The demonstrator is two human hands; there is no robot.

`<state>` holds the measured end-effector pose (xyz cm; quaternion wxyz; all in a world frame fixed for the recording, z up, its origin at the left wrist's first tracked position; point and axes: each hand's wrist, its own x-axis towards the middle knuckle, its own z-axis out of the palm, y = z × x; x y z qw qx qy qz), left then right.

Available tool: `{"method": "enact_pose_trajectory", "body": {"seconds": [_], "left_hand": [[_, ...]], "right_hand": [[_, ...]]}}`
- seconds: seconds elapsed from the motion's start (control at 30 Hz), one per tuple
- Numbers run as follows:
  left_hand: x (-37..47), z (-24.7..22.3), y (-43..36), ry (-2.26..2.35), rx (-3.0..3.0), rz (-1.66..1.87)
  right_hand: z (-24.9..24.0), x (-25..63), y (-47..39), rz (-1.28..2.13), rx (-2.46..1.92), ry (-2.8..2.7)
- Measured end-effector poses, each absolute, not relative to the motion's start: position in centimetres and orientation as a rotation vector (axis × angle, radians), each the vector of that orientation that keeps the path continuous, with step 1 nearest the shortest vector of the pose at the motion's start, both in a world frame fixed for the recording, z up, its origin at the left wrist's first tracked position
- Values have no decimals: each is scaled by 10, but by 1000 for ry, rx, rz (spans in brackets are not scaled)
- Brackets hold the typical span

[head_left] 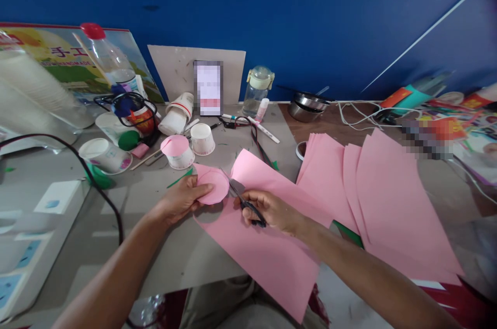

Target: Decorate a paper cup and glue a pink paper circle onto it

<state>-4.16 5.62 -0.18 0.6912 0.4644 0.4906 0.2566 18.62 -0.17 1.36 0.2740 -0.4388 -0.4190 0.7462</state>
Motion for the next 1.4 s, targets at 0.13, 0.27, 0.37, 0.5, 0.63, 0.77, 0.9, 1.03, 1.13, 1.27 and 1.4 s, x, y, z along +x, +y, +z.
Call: {"method": "enact_pose_trajectory", "body": {"seconds": [0.13,0.27,0.37,0.5,0.63,0.77,0.9,1.03,1.13,1.27,1.4], "left_hand": [[-42,-2,56,1085,1036,569],[-43,-1,58,1060,1050,596],[-44,-3,58,1042,1053,626],[-44,-6,58,1041,1085,617],[-44,-7,58,1050,1094,611],[-43,-7,57,1053,1107,609],[-43,-7,57,1052,1115,620],[-43,-7,57,1055,1120,609],[-43,-8,57,1065,1111,607],[-43,-8,57,1060,1087,615],[-42,-8,56,1056,1080,614]], "right_hand": [[13,186,-2,2015,-1168,-1111],[11,186,-3,2001,-1187,-1105],[12,185,-3,1993,-1185,-1103],[14,184,-2,1987,-1172,-1106],[16,183,-1,1994,-1181,-1117],[16,183,-1,2000,-1172,-1123],[15,183,-1,1990,-1143,-1121],[14,183,-2,1984,-1128,-1122],[14,184,-2,1992,-1127,-1124],[13,185,-3,1978,-1119,-1150],[15,185,-2,1964,-1085,-1207]]}}
